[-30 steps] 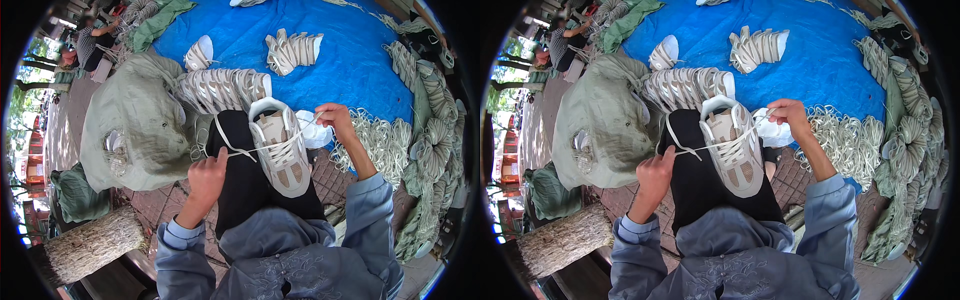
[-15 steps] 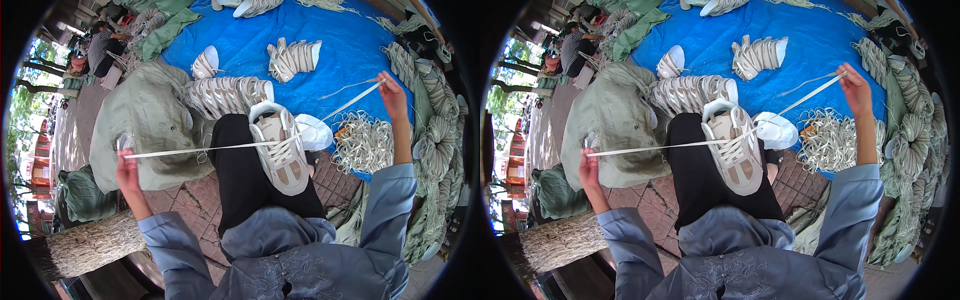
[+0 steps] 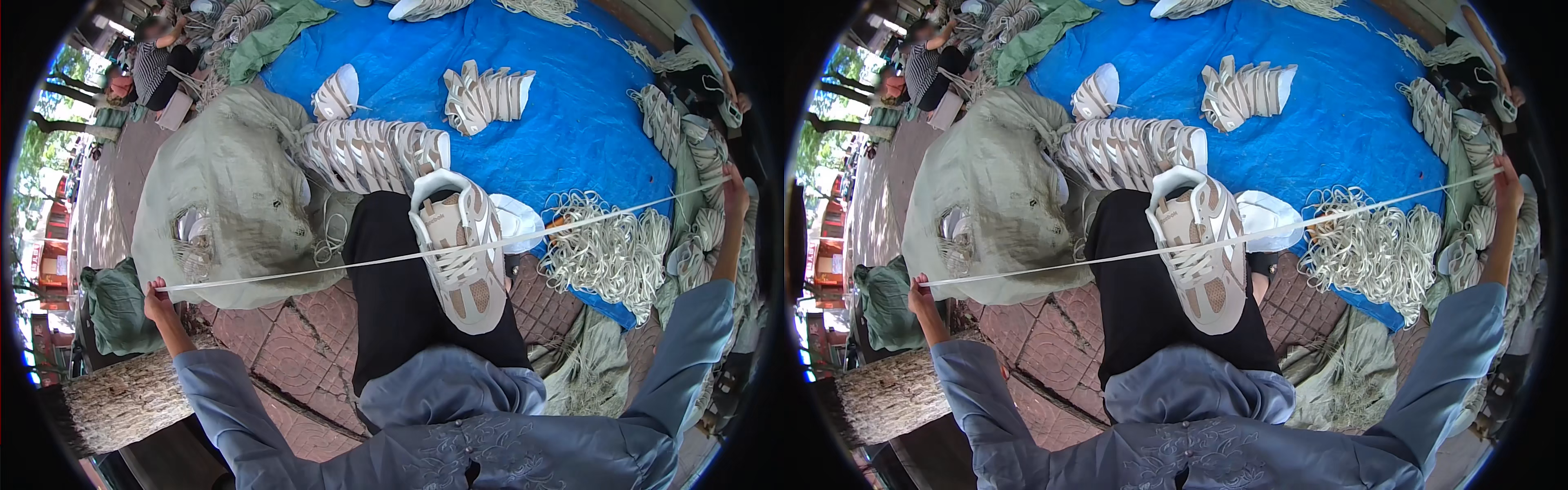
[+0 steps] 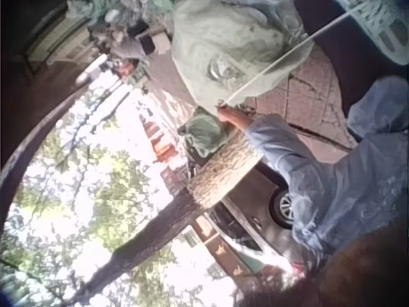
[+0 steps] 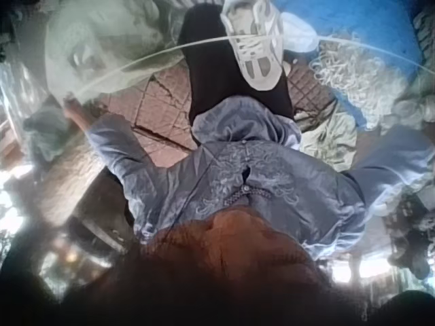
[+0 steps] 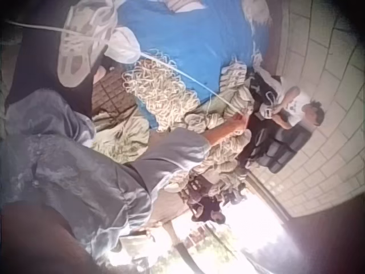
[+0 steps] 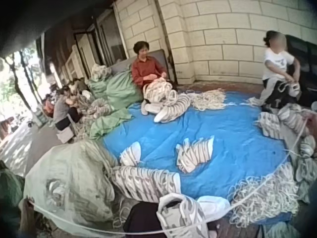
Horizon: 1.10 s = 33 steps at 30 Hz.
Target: The person threads white shoelaces through the eyelets of a white sneaker, pulling the laces tight and arranging them. The person works on one shoe at a time, handling the laces and the shoe directly with their hands.
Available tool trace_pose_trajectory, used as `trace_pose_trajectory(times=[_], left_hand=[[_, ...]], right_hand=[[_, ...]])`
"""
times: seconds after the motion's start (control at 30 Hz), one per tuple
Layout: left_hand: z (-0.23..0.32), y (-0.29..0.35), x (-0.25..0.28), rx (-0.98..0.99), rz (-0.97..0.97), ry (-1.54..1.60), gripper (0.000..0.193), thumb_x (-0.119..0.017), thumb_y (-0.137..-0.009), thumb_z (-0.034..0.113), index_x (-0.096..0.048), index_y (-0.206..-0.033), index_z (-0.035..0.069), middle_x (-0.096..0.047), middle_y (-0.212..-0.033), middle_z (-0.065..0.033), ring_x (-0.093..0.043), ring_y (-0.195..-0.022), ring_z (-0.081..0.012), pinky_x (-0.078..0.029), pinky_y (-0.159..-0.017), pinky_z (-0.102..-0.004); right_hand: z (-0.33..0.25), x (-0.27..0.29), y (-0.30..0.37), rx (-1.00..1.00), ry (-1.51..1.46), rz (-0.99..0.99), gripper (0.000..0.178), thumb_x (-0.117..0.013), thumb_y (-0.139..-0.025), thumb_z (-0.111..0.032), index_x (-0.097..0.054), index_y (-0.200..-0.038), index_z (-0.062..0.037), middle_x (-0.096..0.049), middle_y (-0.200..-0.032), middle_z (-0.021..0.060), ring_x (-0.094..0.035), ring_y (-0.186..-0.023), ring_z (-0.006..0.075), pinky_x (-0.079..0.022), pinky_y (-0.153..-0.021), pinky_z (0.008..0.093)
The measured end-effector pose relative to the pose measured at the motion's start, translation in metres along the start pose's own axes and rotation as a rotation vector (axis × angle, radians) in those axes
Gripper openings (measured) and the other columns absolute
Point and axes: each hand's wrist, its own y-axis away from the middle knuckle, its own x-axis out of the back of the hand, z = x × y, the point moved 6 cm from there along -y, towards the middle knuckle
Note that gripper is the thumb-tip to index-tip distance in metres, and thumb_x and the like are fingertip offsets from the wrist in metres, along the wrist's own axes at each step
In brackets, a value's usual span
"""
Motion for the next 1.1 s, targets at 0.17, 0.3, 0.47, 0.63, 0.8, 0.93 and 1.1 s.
trace_pose_trajectory(times=[0.17,0.3,0.47,0.63,0.8,0.93,1.1], left_hand=[[-0.077,0.033,-0.03,0.257,-0.36,0.072,0.018,-0.046,-0.086,0.003,-0.049,-0.096,-0.011,-0.057,-0.089,-0.0177,-0.059,-0.086,-0.0283,-0.05,-0.083,-0.0344],[-0.09,0.259,-0.149,0.295,-0.71,-0.177,0.018,-0.051,-0.084,0.009,-0.052,-0.095,-0.006,-0.059,-0.076,-0.0117,-0.061,-0.07,-0.0222,-0.054,-0.062,-0.0307],[-0.144,0.435,-0.225,0.129,-1.088,-0.349,0.006,-0.053,-0.082,0.005,-0.057,-0.083,0.0,-0.06,-0.069,-0.0061,-0.06,-0.063,-0.0142,-0.049,-0.058,-0.0239],[-0.149,0.496,-0.232,-0.319,-1.184,-0.621,0.006,-0.057,-0.074,0.0,-0.057,-0.08,0.002,-0.057,-0.065,-0.0103,-0.057,-0.056,-0.016,-0.044,-0.052,-0.0275],[-0.156,0.513,-0.227,-0.455,-1.178,-0.693,0.008,-0.057,-0.072,0.0,-0.05,-0.075,0.003,-0.054,-0.064,-0.0136,-0.055,-0.056,-0.0299,-0.044,-0.049,-0.0369],[-0.152,0.515,-0.223,-0.472,-1.152,-0.737,0.007,-0.056,-0.071,-0.003,-0.053,-0.075,0.002,-0.055,-0.065,-0.0134,-0.055,-0.055,-0.0285,-0.043,-0.049,-0.0342],[-0.15,0.518,-0.215,-0.546,-1.129,-0.759,0.008,-0.057,-0.071,-0.003,-0.053,-0.074,0.003,-0.055,-0.066,-0.0133,-0.056,-0.056,-0.0293,-0.044,-0.049,-0.0352]], right_hand=[[0.008,-0.039,-0.022,0.07,-0.081,0.066,0.035,-0.05,-0.085,-0.013,-0.047,-0.114,0.0069,-0.054,-0.108,0.0129,-0.051,-0.095,0.0167,-0.042,-0.078,0.0227],[0.112,-0.371,0.167,-0.111,0.174,-0.382,0.025,-0.055,-0.081,-0.011,-0.055,-0.101,0.005,-0.058,-0.074,0.0021,-0.044,-0.054,0.0045,-0.031,-0.046,0.0135],[0.143,-0.55,0.388,-0.422,0.272,-0.93,0.017,-0.057,-0.071,0.002,-0.063,-0.086,0.0003,-0.062,-0.073,0.0057,-0.054,-0.05,0.0071,-0.036,-0.039,0.0183],[0.15,-0.588,0.457,0.35,0.62,-1.143,0.021,-0.058,-0.07,0.003,-0.062,-0.09,-0.0032,-0.06,-0.07,0.0046,-0.054,-0.051,0.008,-0.04,-0.043,0.0215],[0.162,-0.578,0.457,-0.363,0.592,-1.135,0.024,-0.058,-0.069,0.002,-0.062,-0.093,-0.0029,-0.059,-0.069,0.0039,-0.057,-0.053,0.0081,-0.041,-0.044,0.0218],[0.171,-0.57,0.459,-0.641,0.504,-1.125,0.023,-0.06,-0.069,0.001,-0.061,-0.092,-0.0001,-0.058,-0.068,0.0041,-0.058,-0.053,0.0079,-0.039,-0.04,0.0192],[0.177,-0.569,0.461,-0.688,0.405,-1.08,0.021,-0.061,-0.07,0.001,-0.061,-0.091,0.0012,-0.058,-0.067,0.0036,-0.058,-0.052,0.0084,-0.037,-0.037,0.0179]])
